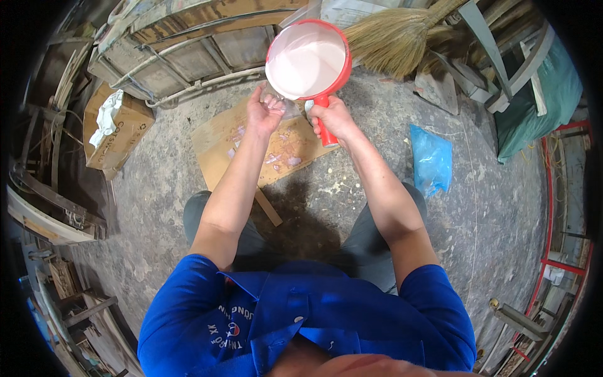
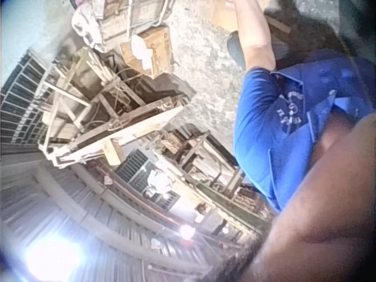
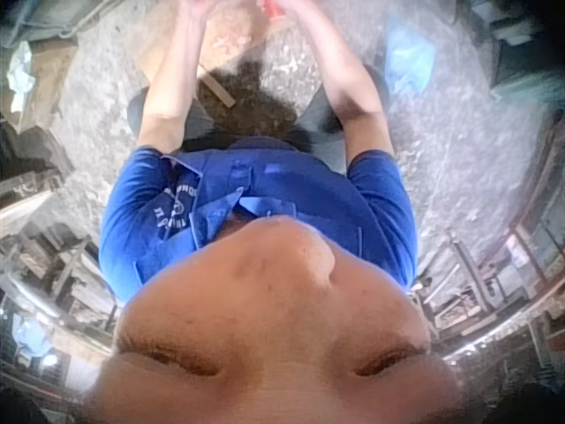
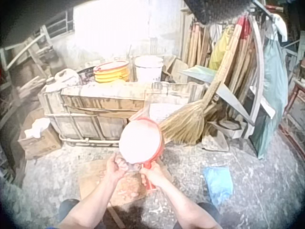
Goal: The person pours a white powder from a red scoop into small plastic bags, then ties each bag shut. The process is repeated multiple times with different bags.
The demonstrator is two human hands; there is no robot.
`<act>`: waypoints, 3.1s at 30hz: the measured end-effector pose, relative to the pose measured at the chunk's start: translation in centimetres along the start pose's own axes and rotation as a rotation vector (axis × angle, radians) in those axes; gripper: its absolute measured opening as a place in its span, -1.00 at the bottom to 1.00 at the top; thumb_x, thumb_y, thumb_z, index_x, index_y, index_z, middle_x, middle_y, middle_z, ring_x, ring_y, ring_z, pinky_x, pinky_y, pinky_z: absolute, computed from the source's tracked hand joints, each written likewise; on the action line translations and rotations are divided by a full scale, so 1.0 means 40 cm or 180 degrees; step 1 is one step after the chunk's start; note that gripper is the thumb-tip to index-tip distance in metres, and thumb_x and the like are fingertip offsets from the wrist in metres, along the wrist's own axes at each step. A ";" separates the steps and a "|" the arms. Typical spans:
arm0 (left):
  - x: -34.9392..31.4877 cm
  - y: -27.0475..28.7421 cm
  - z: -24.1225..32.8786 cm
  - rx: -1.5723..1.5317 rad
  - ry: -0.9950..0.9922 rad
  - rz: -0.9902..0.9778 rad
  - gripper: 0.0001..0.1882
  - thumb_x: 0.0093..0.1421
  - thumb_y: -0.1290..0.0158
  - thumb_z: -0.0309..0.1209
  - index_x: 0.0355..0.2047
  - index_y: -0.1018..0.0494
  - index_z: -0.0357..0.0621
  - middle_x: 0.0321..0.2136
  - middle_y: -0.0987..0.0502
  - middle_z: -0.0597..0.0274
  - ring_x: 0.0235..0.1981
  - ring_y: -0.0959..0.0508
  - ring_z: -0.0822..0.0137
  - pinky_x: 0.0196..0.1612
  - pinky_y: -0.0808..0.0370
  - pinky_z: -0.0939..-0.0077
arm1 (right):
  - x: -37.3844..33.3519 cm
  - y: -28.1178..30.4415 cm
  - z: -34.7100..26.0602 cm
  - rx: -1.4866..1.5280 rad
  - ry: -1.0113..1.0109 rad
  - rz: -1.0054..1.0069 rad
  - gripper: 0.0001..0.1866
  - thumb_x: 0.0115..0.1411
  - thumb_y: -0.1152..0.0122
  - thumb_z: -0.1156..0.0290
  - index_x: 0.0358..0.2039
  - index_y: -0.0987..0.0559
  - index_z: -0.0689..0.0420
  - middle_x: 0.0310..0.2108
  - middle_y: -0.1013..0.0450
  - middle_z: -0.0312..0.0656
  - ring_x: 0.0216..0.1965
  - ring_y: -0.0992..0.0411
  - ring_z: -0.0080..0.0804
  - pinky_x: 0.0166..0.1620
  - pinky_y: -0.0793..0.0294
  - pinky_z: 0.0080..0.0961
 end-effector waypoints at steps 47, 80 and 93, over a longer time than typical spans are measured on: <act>-0.060 0.002 0.126 0.1057 0.0997 -0.0336 -0.76 0.25 0.11 -0.23 -0.14 -0.36 -0.04 -0.48 -0.40 0.32 -0.46 -0.39 0.41 -0.32 -0.42 0.45 | 0.014 0.228 0.572 0.0216 -0.1025 0.1034 -0.84 -0.05 -0.12 0.43 -0.42 -0.40 0.15 -0.62 -0.37 -0.22 -0.64 -0.39 -0.41 -0.55 -0.42 -0.47; -0.149 -0.083 0.006 0.2482 0.1240 -0.0961 -0.71 0.29 0.19 -0.16 -0.08 -0.29 0.01 -0.61 -0.14 0.52 -0.59 -0.20 0.60 -0.53 -0.23 0.71 | 0.085 -0.065 0.095 0.0675 -0.0776 -0.1453 -0.62 -0.08 0.09 0.60 -0.16 -0.36 0.27 -0.24 -0.38 -0.17 -0.31 -0.40 -0.42 -0.32 -0.39 -0.56; -0.113 -0.102 0.114 0.3885 -0.0413 -0.0631 -0.84 0.20 0.00 -0.35 -0.33 -0.46 -0.18 -0.59 -0.37 0.44 -0.56 -0.35 0.58 -0.43 -0.39 0.62 | 0.076 -0.019 0.052 0.1066 -0.0716 -0.1340 -0.83 0.01 -0.08 0.56 -0.32 -0.43 0.20 -0.44 -0.41 -0.26 -0.42 -0.38 -0.54 -0.33 -0.33 -0.65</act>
Point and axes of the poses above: each hand's wrist, its own x-axis towards the middle knuckle, its own y-axis out of the back of the hand, z = x × y, the point moved 7 cm from there along x, towards the middle knuckle
